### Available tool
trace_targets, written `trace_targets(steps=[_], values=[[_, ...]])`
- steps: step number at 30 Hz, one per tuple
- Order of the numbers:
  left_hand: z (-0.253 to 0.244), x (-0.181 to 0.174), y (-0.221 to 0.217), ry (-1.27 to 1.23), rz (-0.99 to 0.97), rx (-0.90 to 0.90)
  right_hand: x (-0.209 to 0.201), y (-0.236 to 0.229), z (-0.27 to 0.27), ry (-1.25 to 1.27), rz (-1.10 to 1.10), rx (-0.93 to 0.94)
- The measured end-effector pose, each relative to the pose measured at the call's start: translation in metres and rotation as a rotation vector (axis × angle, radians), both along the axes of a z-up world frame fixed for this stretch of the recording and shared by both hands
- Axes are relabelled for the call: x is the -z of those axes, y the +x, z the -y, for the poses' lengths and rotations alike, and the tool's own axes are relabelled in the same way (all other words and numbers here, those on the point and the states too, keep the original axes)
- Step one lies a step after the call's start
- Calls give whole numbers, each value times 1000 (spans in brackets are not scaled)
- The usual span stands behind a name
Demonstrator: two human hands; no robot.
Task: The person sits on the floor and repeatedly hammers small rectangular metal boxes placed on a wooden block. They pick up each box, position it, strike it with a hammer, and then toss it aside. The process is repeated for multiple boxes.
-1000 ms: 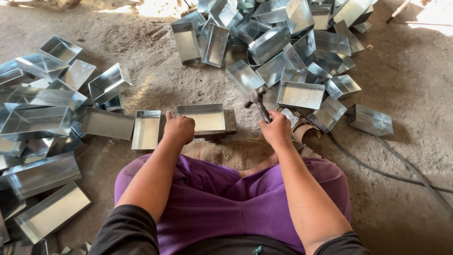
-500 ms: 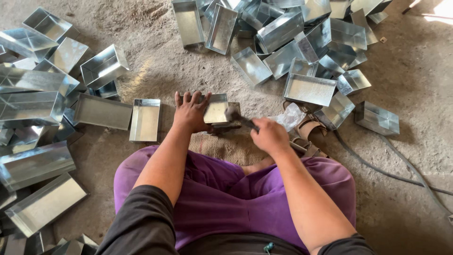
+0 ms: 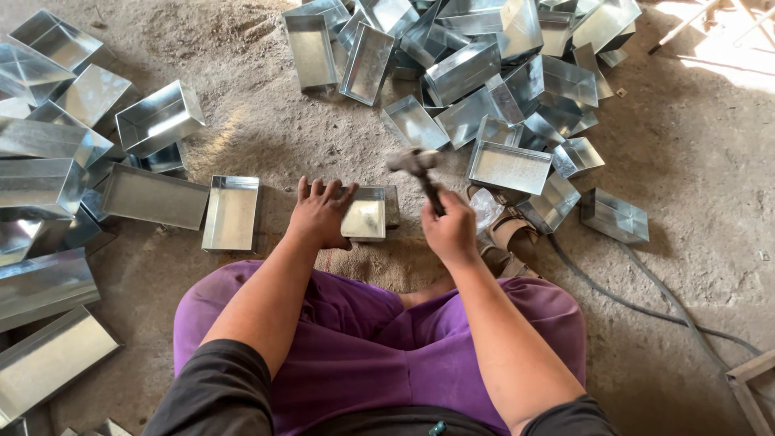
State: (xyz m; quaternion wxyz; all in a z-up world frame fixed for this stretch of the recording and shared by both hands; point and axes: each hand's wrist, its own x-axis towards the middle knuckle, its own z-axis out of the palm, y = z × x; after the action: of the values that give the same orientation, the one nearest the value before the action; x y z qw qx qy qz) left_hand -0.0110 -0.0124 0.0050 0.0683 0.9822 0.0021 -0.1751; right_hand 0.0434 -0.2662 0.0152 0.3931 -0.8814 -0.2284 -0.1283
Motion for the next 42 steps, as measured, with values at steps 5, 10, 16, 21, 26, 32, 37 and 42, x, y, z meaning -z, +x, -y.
trace_targets(steps=[5,10,16,21,26,32,37,42], values=[[4,-2,-2,26,30,11,14,2,-3,-218,33,25],[6,-7,-4,5,12,-8,7,9,5,100,-321,79],[-6,-4,3,-425,-97,-224,-24,5,27,151,-8,132],[-47,39,8,-861,-364,-590,-62,-6,39,359,96,93],[-74,72,8,-960,-451,-745,-62,-8,33,476,288,-42],[-71,65,6,-883,-464,-673,-2,-14,-7,-46,-186,-176],[-51,25,2,-857,-297,-631,-2,-6,-3,56,-353,4],[-14,-13,-4,-148,-205,-315,-9,-5,10,37,-359,121]])
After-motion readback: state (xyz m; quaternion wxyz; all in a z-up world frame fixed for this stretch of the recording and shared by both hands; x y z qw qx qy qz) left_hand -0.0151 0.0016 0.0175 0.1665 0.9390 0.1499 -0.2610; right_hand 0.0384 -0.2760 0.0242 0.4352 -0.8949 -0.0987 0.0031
